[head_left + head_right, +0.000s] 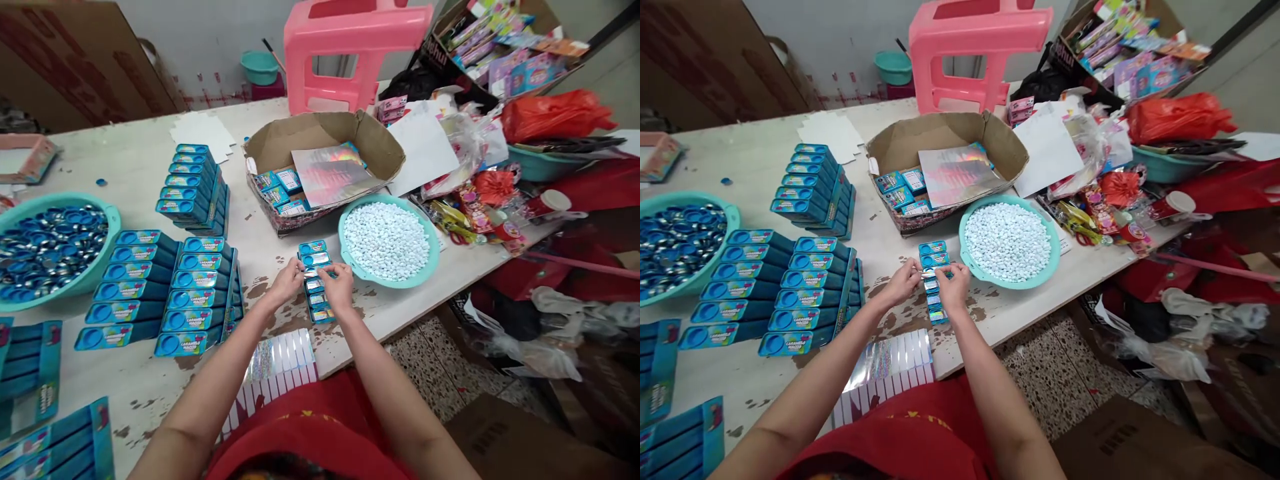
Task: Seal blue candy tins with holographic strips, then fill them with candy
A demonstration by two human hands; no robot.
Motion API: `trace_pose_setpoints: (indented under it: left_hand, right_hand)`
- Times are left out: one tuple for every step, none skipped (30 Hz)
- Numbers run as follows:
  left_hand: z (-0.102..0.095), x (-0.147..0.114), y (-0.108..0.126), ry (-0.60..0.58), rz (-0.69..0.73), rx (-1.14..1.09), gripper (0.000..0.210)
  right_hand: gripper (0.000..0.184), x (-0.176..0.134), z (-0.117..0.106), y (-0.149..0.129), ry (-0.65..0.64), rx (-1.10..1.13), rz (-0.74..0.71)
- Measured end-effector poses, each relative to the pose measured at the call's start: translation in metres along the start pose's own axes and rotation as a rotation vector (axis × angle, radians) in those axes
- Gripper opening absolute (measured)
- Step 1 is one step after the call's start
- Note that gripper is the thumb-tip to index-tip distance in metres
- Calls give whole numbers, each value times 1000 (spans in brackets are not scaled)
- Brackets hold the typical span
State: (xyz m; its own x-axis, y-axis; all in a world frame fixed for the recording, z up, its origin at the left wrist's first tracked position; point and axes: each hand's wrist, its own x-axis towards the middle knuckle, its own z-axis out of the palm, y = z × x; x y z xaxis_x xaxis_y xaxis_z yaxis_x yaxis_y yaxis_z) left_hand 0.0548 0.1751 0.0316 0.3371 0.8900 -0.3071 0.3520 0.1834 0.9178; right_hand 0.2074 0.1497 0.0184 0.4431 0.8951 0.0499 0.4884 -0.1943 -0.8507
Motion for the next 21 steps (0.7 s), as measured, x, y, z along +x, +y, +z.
trace_pose_setpoints:
  left_hand:
    - [3,4,-2,9,-4,-3,11]
    - [6,7,-5,14,-6,-23,10]
    - [9,8,-7,16,-9,-53,9]
    - [13,9,-10,18,-18,-85,9]
    - [17,9,-13,21,-45,-102,10]
    - [20,8,-15,25,-89,-92,11]
    - [24,7,-18,34,-142,-61,12]
    - [27,5,-20,43,-194,-19,12]
    - [30,3,-23,54,-233,28,13]
    - [31,-1,-26,71,-250,74,13]
    - [31,-6,-30,92,-247,115,14]
    - [30,-14,-34,112,-227,149,14]
    - [27,-23,-39,125,-200,185,15]
    - [23,-35,-44,131,-173,226,15]
    - [19,-49,-50,126,-151,265,15]
    - [14,-65,-57,104,-138,299,16]
    - [9,-82,-64,76,-130,335,17]
    - [5,-99,-71,50,-124,376,19]
    - [2,-114,-78,31,-120,421,22]
    - [1,-129,-84,15,-113,470,26]
    - [0,-141,-90,3,-107,521,28]
  right_hand:
    - [16,2,3,4,11,0,14]
    - [15,2,6,7,21,0,27]
    - [14,2,8,10,33,-2,39]
    - [13,2,9,12,48,-9,51]
    - [14,2,10,13,62,-16,63]
    - [16,4,11,13,71,-23,73]
    - [19,6,10,12,72,-33,80]
    - [20,8,9,10,65,-45,83]
    - [19,10,7,7,50,-59,80]
    - [18,10,3,3,39,-69,70]
    - [17,6,-2,-2,41,-75,50]
    - [17,-2,-9,-5,53,-73,16]
    - [19,-14,-18,-6,70,-62,-25]
    - [22,-31,-27,-6,87,-44,-65]
    - [24,-52,-37,-3,78,-20,-92]
    - [26,-76,-45,4,50,3,-65]
    - [26,-100,-52,12,2,17,6]
    - [28,-122,-55,23,-68,24,104]
    - [30,-142,-56,35,-164,31,214]
    - [36,-157,-52,47,-259,49,327]
    - [40,-168,-47,58,-332,82,421]
